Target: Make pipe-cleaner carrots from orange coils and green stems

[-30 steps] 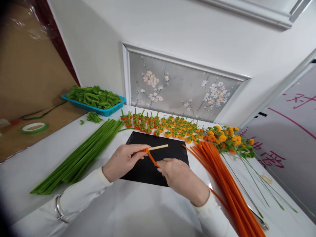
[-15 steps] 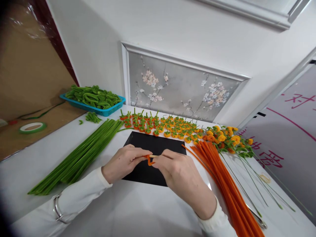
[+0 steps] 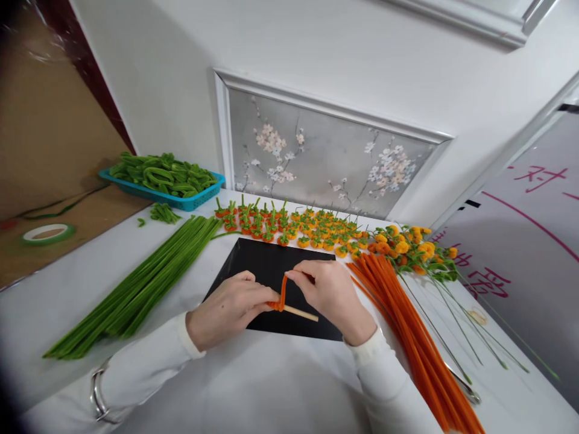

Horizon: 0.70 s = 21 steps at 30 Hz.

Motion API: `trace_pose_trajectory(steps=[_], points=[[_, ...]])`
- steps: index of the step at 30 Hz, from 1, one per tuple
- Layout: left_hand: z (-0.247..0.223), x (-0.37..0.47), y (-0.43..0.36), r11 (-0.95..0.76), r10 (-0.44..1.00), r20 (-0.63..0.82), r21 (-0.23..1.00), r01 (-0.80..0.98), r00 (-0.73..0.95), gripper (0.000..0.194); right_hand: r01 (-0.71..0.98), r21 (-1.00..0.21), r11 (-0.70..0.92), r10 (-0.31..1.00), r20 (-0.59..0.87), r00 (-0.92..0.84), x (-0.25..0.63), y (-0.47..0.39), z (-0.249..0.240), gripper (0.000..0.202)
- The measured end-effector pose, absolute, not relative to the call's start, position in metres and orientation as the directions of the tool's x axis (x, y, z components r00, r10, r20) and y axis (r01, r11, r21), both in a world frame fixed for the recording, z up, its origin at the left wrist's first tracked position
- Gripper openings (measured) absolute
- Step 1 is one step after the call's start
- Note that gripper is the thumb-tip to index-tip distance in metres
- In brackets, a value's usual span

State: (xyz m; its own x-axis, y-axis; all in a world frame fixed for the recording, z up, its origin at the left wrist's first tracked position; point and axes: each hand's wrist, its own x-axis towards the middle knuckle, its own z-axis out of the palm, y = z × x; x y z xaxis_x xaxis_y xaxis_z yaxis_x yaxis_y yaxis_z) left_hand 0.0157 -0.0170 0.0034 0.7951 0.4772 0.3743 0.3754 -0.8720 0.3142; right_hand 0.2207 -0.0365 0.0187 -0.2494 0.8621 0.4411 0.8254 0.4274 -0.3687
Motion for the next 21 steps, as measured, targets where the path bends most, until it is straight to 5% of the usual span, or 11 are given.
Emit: trace_pose_trajectory(steps=[8,15,21], points=[[0.004,0.015,-0.021,-0.822,0.544,0.382,0.422,0.383,0.747,0.015,0.858,-0.355,0.372,0.926,0.202,-0.318,0.216,-0.03,0.009,0.041],[0.012,0.012,-0.019,-0.633,0.704,0.373,0.715,0.297,0.604,0.031,0.735,-0.533,0.42,0.903,0.159,-0.4,0.226,-0.039,0.01,0.032],[0.013,0.01,-0.012,-0.454,0.814,0.309,0.867,0.206,0.491,0.025,0.701,-0.577,0.42,0.89,0.113,-0.441,0.227,-0.046,0.013,0.033]])
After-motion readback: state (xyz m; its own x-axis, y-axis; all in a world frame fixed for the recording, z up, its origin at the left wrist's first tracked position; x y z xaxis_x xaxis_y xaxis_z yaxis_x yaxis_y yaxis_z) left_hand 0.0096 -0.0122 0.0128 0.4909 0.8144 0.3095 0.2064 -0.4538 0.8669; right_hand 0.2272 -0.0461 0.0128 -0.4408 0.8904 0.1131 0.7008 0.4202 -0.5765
